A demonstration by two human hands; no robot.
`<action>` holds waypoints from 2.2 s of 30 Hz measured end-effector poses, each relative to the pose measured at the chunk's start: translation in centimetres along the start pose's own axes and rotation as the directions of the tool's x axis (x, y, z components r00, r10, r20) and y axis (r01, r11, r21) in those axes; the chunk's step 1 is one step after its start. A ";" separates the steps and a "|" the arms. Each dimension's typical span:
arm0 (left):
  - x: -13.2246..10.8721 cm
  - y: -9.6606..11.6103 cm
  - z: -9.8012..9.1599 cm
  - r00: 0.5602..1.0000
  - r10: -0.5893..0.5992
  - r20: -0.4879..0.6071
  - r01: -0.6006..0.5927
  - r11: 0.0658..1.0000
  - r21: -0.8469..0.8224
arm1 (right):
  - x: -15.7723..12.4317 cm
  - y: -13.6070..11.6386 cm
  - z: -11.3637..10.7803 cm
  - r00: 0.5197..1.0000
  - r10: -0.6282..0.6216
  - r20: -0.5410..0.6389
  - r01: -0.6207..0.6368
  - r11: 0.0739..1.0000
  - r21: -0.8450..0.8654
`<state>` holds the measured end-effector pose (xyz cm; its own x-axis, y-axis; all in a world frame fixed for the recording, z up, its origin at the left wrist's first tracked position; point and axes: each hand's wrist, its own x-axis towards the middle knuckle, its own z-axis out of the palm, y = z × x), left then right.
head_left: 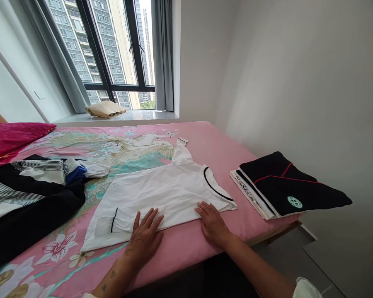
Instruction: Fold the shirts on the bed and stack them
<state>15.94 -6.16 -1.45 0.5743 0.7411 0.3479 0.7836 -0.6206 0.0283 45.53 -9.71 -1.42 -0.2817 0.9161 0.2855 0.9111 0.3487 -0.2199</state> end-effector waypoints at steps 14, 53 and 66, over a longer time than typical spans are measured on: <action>-2.3 -5.2 -0.7 1.000 0.008 0.020 -0.010 0.997 0.080 | 0.7 2.9 -0.2 0.992 0.047 -0.114 -0.051 0.998 -0.036; -5.5 -9.2 -2.5 0.982 -0.173 -0.073 0.182 0.974 0.139 | -1.3 -2.2 0.0 0.945 -0.263 -0.196 0.269 0.963 0.005; -0.9 -10.3 -5.0 0.993 -0.087 -0.078 0.098 0.983 0.154 | 3.9 -17.7 1.7 0.821 -0.549 0.156 0.451 0.792 0.412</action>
<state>6.21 -1.73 2.61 0.4837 0.7697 0.4166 0.8633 -0.4980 -0.0822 27.81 -11.95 2.01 -0.7786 0.5915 0.2097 0.4702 0.7711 -0.4294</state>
